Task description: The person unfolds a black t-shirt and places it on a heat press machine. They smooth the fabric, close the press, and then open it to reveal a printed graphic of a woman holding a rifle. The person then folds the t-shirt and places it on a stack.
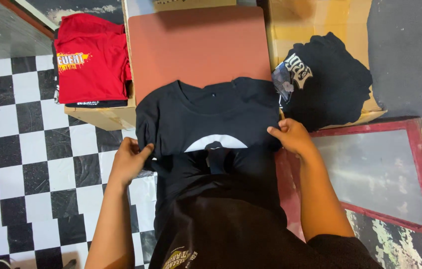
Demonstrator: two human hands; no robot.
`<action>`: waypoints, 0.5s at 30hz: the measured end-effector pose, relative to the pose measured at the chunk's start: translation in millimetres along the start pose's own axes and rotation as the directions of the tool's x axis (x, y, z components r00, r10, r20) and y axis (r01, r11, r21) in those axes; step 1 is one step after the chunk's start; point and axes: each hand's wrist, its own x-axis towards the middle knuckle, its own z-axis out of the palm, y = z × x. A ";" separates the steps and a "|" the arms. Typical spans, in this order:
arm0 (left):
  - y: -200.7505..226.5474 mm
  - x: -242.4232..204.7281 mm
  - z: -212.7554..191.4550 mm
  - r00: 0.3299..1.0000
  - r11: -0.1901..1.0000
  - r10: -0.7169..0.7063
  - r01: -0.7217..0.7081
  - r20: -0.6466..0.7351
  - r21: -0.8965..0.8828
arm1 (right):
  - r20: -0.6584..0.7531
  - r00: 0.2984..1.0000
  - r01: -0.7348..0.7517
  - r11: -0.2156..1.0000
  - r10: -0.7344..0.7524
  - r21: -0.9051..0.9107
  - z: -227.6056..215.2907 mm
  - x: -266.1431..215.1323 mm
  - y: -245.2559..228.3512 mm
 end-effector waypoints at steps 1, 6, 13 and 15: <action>5.6 -4.4 -1.3 1.000 1.000 -0.003 0.003 0.005 0.003 | 0.000 1.000 -0.006 1.000 0.006 0.000 -0.6 -2.5 0.3; 37.5 -9.0 -5.9 0.995 0.990 -0.104 0.103 0.001 0.091 | -0.065 0.998 0.020 1.000 -0.021 -0.017 6.3 0.3 0.9; 23.5 28.5 22.5 0.776 0.814 0.573 -0.502 -0.263 0.291 | -0.292 0.809 0.494 0.859 -0.510 -0.132 3.3 14.4 -74.8; 40.7 25.2 25.8 0.838 0.872 0.460 -0.365 -0.294 0.325 | -0.244 0.685 0.637 0.727 -0.686 -0.256 4.4 20.7 -87.8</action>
